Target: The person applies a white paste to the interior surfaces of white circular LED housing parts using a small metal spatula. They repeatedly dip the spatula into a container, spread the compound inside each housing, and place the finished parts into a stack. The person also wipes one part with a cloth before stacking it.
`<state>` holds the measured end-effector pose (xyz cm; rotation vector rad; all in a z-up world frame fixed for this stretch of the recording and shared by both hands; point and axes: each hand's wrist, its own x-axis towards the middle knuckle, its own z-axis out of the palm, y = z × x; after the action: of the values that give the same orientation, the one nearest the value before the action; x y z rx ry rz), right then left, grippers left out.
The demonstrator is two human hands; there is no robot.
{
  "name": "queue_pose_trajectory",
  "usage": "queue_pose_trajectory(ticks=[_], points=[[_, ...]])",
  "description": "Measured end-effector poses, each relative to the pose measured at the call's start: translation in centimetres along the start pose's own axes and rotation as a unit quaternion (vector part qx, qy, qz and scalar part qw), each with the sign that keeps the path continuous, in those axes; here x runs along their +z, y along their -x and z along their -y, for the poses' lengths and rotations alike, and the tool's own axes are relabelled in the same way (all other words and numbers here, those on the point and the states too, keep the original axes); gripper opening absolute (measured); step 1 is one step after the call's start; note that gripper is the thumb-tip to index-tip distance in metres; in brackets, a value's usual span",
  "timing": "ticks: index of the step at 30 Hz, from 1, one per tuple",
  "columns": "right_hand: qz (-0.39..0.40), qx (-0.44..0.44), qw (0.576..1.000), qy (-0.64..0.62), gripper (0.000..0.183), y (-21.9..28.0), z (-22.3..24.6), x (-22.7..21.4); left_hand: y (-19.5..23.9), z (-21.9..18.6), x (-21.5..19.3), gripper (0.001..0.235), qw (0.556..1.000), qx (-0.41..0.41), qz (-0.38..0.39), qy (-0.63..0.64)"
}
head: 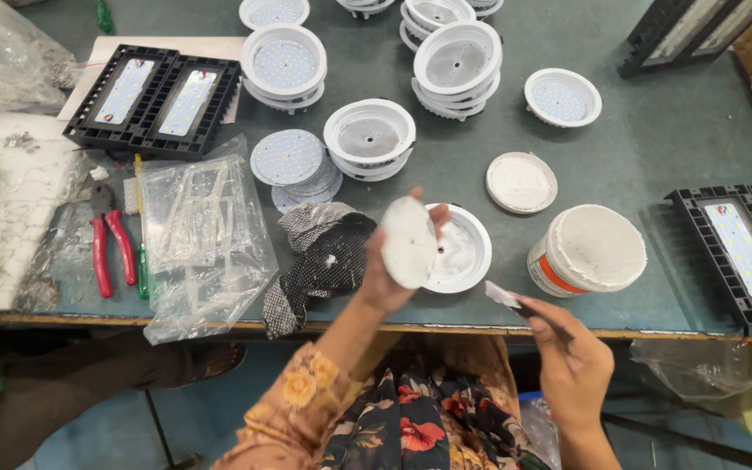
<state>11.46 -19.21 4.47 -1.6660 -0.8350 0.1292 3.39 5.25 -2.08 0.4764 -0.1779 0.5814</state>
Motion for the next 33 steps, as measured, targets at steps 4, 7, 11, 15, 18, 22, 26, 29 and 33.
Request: queue_pose_trajectory(ticks=[4,7,11,15,18,22,26,29,33], points=[[-0.056,0.097,0.96,-0.258,0.028,0.2,-3.8,-1.5,-3.5,-0.2,-1.6,0.099,0.664,0.018,0.082,-0.743],[-0.067,0.102,0.927,-0.356,0.029,0.4,-5.6,-2.7,-4.1,0.8,-2.1,0.105,0.435,0.035,0.118,-0.892],[-0.075,0.119,0.91,-0.391,0.028,0.7,-6.7,-3.6,-3.7,1.1,-2.1,0.107,0.363,0.122,0.109,-0.918],[-0.059,0.121,0.899,-0.416,0.028,0.5,-6.9,-3.6,-3.0,-1.9,-1.7,0.078,0.511,0.026,-0.021,-0.859],[-0.056,0.119,0.89,-0.437,0.029,0.3,-6.8,-3.3,-1.6,-3.1,-0.8,0.05,0.432,-0.056,0.024,-0.9],[-0.063,0.136,0.883,-0.444,0.029,0.3,-7.3,-3.2,-0.1,-0.9,0.5,0.036,0.343,0.043,0.143,-0.927],[-0.06,0.126,0.883,-0.448,0.029,0.9,-8.1,-3.7,0.2,-0.8,1.0,0.045,0.354,0.056,0.168,-0.918],[-0.067,0.118,0.876,-0.462,0.029,1.5,-8.5,-4.8,0.9,-1.1,1.0,0.048,0.372,0.106,0.177,-0.905],[-0.087,0.146,0.841,-0.514,0.027,1.7,-9.2,-6.5,1.3,-0.8,0.2,0.03,0.375,0.101,0.259,-0.884]])
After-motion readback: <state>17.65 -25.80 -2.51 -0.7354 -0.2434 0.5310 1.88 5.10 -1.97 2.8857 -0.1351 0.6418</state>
